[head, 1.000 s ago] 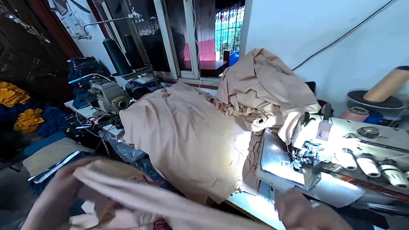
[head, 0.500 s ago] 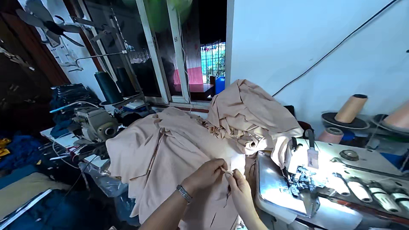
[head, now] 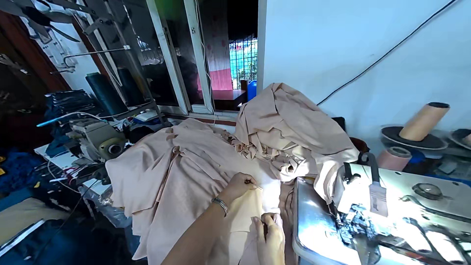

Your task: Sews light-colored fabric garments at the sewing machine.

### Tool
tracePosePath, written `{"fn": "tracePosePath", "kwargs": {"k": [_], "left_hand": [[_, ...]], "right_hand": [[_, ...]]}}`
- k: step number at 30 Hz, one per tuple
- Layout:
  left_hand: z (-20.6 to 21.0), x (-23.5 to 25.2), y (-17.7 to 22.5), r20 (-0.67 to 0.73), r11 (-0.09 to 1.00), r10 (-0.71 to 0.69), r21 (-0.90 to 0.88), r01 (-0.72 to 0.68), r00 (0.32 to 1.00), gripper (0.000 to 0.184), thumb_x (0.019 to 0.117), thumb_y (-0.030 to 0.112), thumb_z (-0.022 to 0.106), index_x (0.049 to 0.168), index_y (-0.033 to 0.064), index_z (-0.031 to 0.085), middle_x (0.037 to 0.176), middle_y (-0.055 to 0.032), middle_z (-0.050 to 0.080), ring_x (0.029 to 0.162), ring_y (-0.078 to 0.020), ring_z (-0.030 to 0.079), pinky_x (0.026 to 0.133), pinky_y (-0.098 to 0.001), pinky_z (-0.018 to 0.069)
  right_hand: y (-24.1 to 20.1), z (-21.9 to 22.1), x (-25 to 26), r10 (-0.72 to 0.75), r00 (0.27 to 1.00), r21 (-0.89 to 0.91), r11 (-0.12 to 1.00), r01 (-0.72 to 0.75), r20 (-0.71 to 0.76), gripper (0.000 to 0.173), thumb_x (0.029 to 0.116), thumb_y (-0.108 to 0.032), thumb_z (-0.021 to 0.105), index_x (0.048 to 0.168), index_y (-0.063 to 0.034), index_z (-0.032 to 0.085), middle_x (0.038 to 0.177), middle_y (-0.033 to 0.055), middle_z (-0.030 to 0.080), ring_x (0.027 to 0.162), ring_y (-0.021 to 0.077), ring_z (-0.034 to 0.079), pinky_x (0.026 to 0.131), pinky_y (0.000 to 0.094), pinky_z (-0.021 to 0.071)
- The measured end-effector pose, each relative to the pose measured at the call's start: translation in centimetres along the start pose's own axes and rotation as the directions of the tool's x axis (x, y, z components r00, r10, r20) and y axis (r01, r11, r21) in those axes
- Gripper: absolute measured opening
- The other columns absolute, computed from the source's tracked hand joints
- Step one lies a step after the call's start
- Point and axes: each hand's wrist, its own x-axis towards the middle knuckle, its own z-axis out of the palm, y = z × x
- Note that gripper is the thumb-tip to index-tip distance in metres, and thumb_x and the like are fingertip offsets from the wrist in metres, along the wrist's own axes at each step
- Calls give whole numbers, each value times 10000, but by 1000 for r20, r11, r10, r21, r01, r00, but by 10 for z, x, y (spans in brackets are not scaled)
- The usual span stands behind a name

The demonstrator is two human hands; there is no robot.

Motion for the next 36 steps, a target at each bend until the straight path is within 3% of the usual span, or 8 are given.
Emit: {"fn": "tracePosePath", "kwargs": {"k": [8, 12, 15, 17, 20, 25, 30, 36], "left_hand": [[2, 1, 0, 73, 990, -110, 93, 103, 991, 140, 946, 99, 718, 1044, -1, 710, 935, -106, 669, 835, -168, 613, 817, -352, 512], [-1, -10, 3, 32, 971, 66, 227, -72, 997, 141, 1003, 85, 605, 1089, 1, 678, 1106, -177, 645, 1044, -308, 630, 942, -480, 514], [-19, -37, 21, -65, 983, 180, 37, -178, 981, 113, 1035, 73, 539, 1073, 0, 616, 863, -117, 622, 743, -193, 589, 680, -372, 505], [-30, -51, 40, -117, 964, 239, -92, -250, 964, 90, 1016, 15, 546, 1047, -35, 615, 806, -71, 601, 697, -112, 541, 666, -295, 472], [-36, -60, 58, -174, 911, 360, -148, -386, 917, 162, 995, -7, 545, 1068, -38, 687, 881, -46, 670, 759, -55, 588, 727, -245, 506], [-6, -64, 107, -190, 836, 461, -234, -496, 867, 196, 1008, -10, 530, 1032, -38, 722, 962, -57, 719, 845, -46, 631, 802, -244, 526], [43, -92, 154, -125, 785, 444, -423, -453, 887, 184, 1028, 18, 519, 1050, 5, 701, 862, -38, 664, 684, -55, 564, 606, -209, 477], [84, -94, 154, -142, 757, 369, -528, -386, 919, 88, 975, 17, 629, 1001, 34, 711, 840, -24, 684, 708, -54, 606, 654, -217, 515]], "right_hand": [[0, 1, -2, 30, 999, -8, 1000, -30, 30, 112, 878, -114, 727, 851, -9, 696, 952, 166, 617, 900, 286, 621, 780, 405, 532], [2, 2, -2, -7, 999, -18, 1000, 7, 37, 204, 859, -111, 748, 1015, 16, 709, 1119, 239, 618, 1025, 364, 623, 852, 458, 548], [7, 2, -4, -88, 995, 52, 995, 85, 49, 159, 885, -145, 701, 920, 4, 744, 1125, 193, 669, 1053, 335, 624, 892, 472, 521], [11, 2, -4, -138, 988, 147, 981, 127, 69, 257, 940, -211, 628, 769, -45, 722, 918, 69, 697, 869, 144, 657, 772, 321, 546], [4, -16, -4, -72, 982, 364, 931, 4, 175, 251, 939, -213, 674, 734, -71, 708, 729, -47, 639, 657, -20, 565, 620, 177, 467], [-22, -74, -17, 210, 944, 517, 796, -315, 253, 156, 887, -108, 735, 741, -54, 724, 642, -6, 646, 575, 55, 577, 570, 237, 489], [-51, -161, -51, 253, 960, 517, 811, -276, 116, 107, 868, 16, 710, 786, -44, 746, 697, -4, 706, 646, 44, 657, 650, 230, 571], [-17, -198, -67, 158, 985, 447, 878, -170, 65, 108, 895, 13, 688, 832, -40, 756, 781, -18, 712, 712, 27, 658, 686, 209, 572]]}}
